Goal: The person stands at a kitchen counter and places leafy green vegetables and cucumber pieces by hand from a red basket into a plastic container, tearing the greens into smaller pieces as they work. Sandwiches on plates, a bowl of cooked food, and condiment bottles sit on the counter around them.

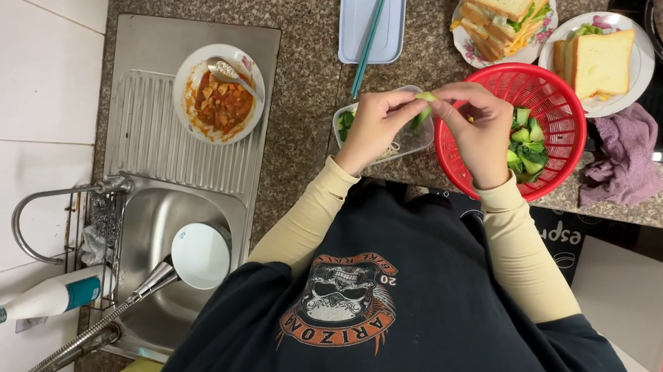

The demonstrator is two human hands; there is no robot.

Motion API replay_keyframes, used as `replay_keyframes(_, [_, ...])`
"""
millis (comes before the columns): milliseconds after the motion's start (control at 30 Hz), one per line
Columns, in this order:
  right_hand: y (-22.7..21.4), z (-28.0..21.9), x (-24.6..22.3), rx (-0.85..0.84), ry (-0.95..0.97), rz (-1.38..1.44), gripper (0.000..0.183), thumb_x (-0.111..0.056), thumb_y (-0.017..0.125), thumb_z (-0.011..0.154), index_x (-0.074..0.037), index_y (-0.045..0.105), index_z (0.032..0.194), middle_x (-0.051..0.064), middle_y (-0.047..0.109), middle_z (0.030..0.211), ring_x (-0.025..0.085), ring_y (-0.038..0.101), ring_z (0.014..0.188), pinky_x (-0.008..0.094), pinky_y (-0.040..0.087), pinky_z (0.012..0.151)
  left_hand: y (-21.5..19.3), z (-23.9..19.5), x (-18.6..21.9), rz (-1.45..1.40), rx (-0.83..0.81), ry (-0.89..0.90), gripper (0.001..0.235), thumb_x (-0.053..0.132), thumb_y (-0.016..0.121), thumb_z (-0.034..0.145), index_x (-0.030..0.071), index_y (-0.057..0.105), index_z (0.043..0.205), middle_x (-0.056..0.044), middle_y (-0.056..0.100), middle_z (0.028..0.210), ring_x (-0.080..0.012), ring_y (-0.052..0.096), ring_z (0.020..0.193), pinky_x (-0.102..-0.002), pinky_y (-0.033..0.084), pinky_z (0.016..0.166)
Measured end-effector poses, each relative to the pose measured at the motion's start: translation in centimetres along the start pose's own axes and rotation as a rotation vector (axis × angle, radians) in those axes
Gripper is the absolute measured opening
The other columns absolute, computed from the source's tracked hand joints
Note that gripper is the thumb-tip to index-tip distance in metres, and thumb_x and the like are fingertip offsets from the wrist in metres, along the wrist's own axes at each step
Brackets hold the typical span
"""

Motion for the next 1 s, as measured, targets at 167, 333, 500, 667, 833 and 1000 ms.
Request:
replay_keyframes(167, [0.5, 0.1, -0.8, -0.075, -0.035, -0.020, 0.014, 0.002, 0.074, 0.096, 0.000, 0.075, 0.110, 0.006, 0.075, 0.111, 0.009, 0.068, 0.100, 0.023, 0.054, 0.085, -0.7, -0.3, 0.4, -0.048, 0.059, 0.016, 0.023, 0.012, 0.068, 0.101, -0.005, 0.074, 0.115, -0.008, 0.078, 0.099, -0.0089, 0.071, 0.090, -0.024, 0.057, 0.081])
replay_keyframes(333, [0.9, 0.2, 0.2, -0.124, 0.071, 0.146, 0.014, -0.002, 0.073, 0.098, -0.001, 0.073, 0.112, 0.003, 0.074, 0.112, 0.007, 0.068, 0.099, 0.023, 0.056, 0.087, -1.1, -0.8, 1.5, 0.130, 0.114, 0.051, 0.022, 0.013, 0.072, 0.097, -0.004, 0.076, 0.110, -0.010, 0.079, 0.094, -0.0120, 0.071, 0.083, -0.026, 0.056, 0.076])
replay_keyframes(500, [1.3, 0.2, 1.0, -0.076, 0.097, 0.047, 0.018, -0.002, 0.078, 0.095, 0.001, 0.074, 0.112, 0.003, 0.075, 0.102, 0.007, 0.069, 0.090, 0.023, 0.057, 0.083, -1.3, -1.2, 1.2, -0.016, 0.054, 0.035, 0.024, 0.013, 0.069, 0.099, -0.003, 0.073, 0.117, -0.007, 0.078, 0.103, -0.0100, 0.072, 0.092, -0.025, 0.057, 0.083])
replay_keyframes(667, [1.4, 0.0, 0.2, -0.007, -0.028, -0.061, 0.016, 0.002, 0.080, 0.094, 0.001, 0.074, 0.109, 0.007, 0.075, 0.105, 0.010, 0.068, 0.092, 0.025, 0.056, 0.085, -1.1, -1.4, 0.5, -0.101, -0.003, -0.090, 0.025, 0.012, 0.070, 0.100, -0.006, 0.075, 0.117, -0.010, 0.079, 0.100, -0.0106, 0.073, 0.091, -0.025, 0.057, 0.084])
replay_keyframes(833, [1.7, 0.0, -2.6, 0.009, -0.241, -0.340, 0.016, 0.006, 0.080, 0.092, 0.001, 0.074, 0.106, 0.011, 0.076, 0.108, 0.020, 0.074, 0.098, 0.029, 0.058, 0.087, -0.8, -1.6, 1.4, -0.243, -0.026, -0.132, 0.028, 0.012, 0.067, 0.101, -0.007, 0.072, 0.121, -0.009, 0.077, 0.106, -0.0112, 0.073, 0.094, -0.026, 0.057, 0.087])
replay_keyframes(1000, [2.1, -0.4, -3.6, -0.005, -0.417, -0.458, 0.018, 0.011, 0.076, 0.090, 0.000, 0.072, 0.104, 0.013, 0.075, 0.112, 0.025, 0.075, 0.103, 0.032, 0.061, 0.088, -1.2, -1.4, 1.9, -0.276, -0.041, -0.099, 0.030, 0.013, 0.069, 0.101, -0.007, 0.070, 0.123, -0.010, 0.076, 0.113, -0.0122, 0.073, 0.105, -0.026, 0.057, 0.096])
Point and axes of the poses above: each hand's wrist, its own z-axis towards the middle knuckle, its own y-axis out of the palm, x = y × z, the point moved 3 cm from there along z, towards the middle knuckle
